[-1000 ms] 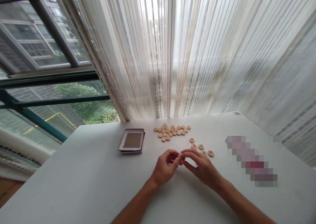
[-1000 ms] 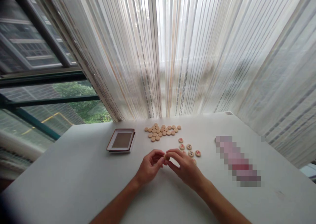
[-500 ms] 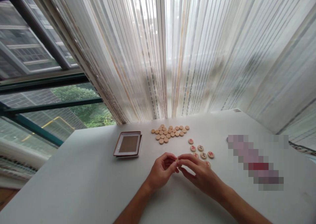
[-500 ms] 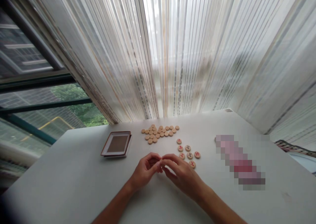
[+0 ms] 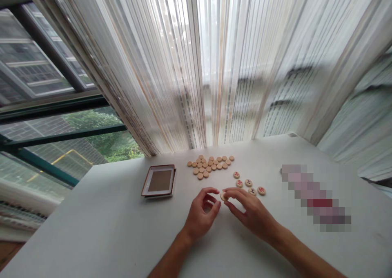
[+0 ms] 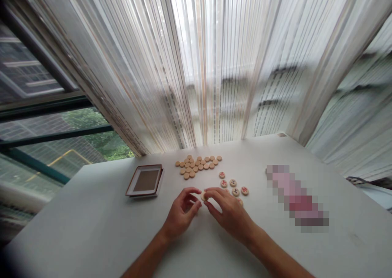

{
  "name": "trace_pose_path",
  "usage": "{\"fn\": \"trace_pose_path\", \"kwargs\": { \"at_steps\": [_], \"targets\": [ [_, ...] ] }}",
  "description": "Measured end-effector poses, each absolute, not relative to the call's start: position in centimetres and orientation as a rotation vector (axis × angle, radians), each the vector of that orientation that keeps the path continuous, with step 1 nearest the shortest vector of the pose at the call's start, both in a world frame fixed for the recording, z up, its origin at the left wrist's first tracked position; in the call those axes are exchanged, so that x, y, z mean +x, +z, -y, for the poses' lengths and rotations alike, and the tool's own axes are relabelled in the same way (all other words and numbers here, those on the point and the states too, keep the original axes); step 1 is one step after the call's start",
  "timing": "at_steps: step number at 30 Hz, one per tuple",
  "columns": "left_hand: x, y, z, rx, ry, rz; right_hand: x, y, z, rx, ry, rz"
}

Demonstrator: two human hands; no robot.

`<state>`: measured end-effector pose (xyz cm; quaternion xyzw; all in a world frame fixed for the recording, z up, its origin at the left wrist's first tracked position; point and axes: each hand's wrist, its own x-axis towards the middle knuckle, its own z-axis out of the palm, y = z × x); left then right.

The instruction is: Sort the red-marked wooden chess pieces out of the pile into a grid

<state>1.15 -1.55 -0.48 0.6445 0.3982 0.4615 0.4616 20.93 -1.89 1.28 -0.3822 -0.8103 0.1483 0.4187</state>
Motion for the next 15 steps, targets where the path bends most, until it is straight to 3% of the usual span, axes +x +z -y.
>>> {"fn": "trace_pose_path", "kwargs": {
  "at_steps": [6,15],
  "targets": [
    [1.5,-0.26,2.04,2.019,1.267,-0.98,20.9,1.24,1.91,-0.914,0.439,2.031],
    [0.73,-0.38,1.66,2.154,1.197,-0.97,20.66,0.87,2.14,-0.992,0.5,2.05]
  ]
}}
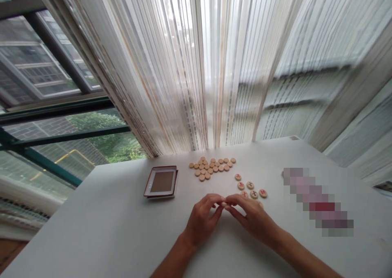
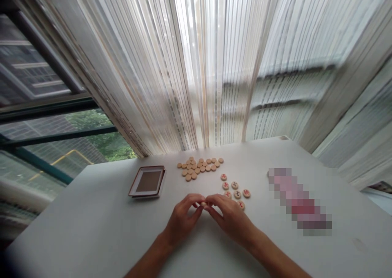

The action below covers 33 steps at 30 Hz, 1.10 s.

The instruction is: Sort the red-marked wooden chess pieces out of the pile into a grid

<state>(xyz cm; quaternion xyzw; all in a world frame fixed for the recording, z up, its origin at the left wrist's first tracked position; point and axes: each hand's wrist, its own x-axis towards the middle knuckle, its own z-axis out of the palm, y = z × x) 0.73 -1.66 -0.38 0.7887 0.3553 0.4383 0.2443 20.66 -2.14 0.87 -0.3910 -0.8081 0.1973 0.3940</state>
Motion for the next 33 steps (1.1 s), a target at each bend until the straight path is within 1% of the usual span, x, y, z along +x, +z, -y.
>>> {"fn": "trace_pose_path", "kwargs": {
  "at_steps": [8,15,20,24,33],
  "targets": [
    [1.14,-0.43,2.01,2.235,1.171,-0.947,20.63,1.15,2.45,-1.037,0.562,1.977],
    [1.25,-0.42,2.11,2.04,1.191,-1.023,20.47,1.54,2.86,-1.024,0.694,1.966],
    [1.29,-0.2,2.2,1.955,1.186,-1.022,20.48,1.05,2.57,-1.038,0.647,1.959],
    [1.39,-0.1,2.18,1.734,1.171,-0.995,20.3,0.79,2.35,-1.085,0.599,1.949],
    [1.16,-0.01,1.54,1.57,1.082,-0.977,20.21,0.59,2.78,-1.029,0.652,2.013]
  ]
}}
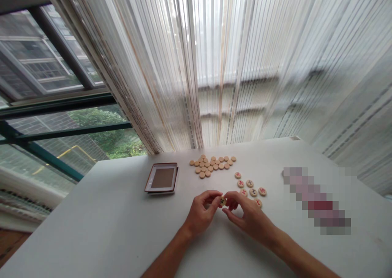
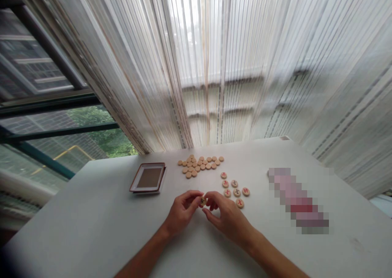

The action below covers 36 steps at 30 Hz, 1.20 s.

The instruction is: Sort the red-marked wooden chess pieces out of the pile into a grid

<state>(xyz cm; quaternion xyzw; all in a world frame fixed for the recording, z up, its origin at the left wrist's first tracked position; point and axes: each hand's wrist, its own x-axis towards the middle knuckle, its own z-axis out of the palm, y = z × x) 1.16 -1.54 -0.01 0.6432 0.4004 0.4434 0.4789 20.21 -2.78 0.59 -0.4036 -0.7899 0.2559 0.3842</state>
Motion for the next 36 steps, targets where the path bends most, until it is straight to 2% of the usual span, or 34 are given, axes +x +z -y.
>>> {"fn": "trace_pose_path", "kwargs": {
  "at_steps": [24,36],
  "targets": [
    [1.17,0.32,1.68,1.621,1.061,-0.936,20.63,1.36,2.36,-1.027,0.532,2.026],
    [1.19,0.21,1.73,1.604,1.073,-0.992,20.7,1.52,2.43,-1.042,0.597,1.99]
  ]
}}
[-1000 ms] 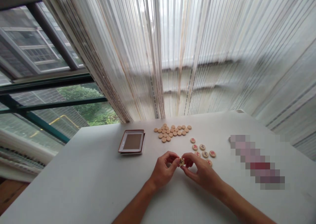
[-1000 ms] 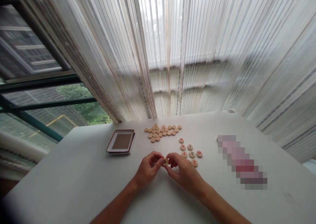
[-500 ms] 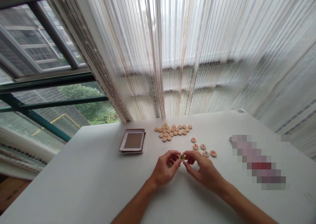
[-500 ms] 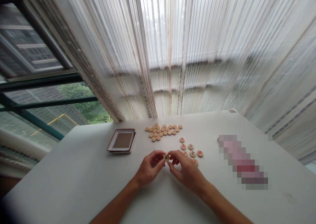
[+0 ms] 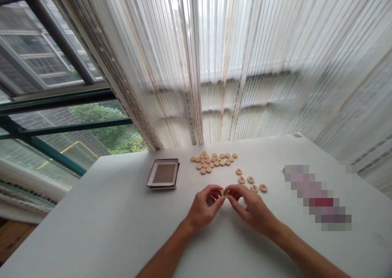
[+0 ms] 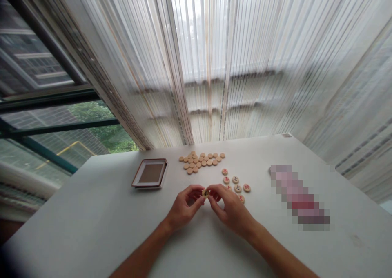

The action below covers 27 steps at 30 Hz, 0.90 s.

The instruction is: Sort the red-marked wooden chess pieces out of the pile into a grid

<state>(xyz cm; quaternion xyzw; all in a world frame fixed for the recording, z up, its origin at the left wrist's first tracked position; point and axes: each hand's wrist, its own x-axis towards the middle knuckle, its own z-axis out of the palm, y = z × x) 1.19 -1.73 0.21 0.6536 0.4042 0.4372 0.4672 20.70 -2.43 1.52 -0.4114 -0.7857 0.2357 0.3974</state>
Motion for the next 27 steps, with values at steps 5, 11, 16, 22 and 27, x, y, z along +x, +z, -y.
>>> {"fn": "trace_pose_path", "kwargs": {
  "at_steps": [5,11,16,22,27],
  "targets": [
    [1.28,0.86,1.96,1.69,1.052,-0.992,20.7,1.5,2.31,-1.04,0.62,1.977],
    [1.3,0.8,2.04,1.732,1.037,-1.007,20.72,1.42,2.25,-1.05,0.619,1.994],
    [1.37,0.57,2.22,1.831,1.033,-1.022,20.74,1.13,2.18,-1.077,0.632,1.994],
    [1.46,0.38,2.57,2.018,1.045,-1.008,20.75,1.02,2.23,-1.109,0.631,1.982],
    [1.38,0.56,2.47,1.965,1.064,-1.027,20.67,1.34,2.4,-1.088,0.629,1.979]
  ]
}}
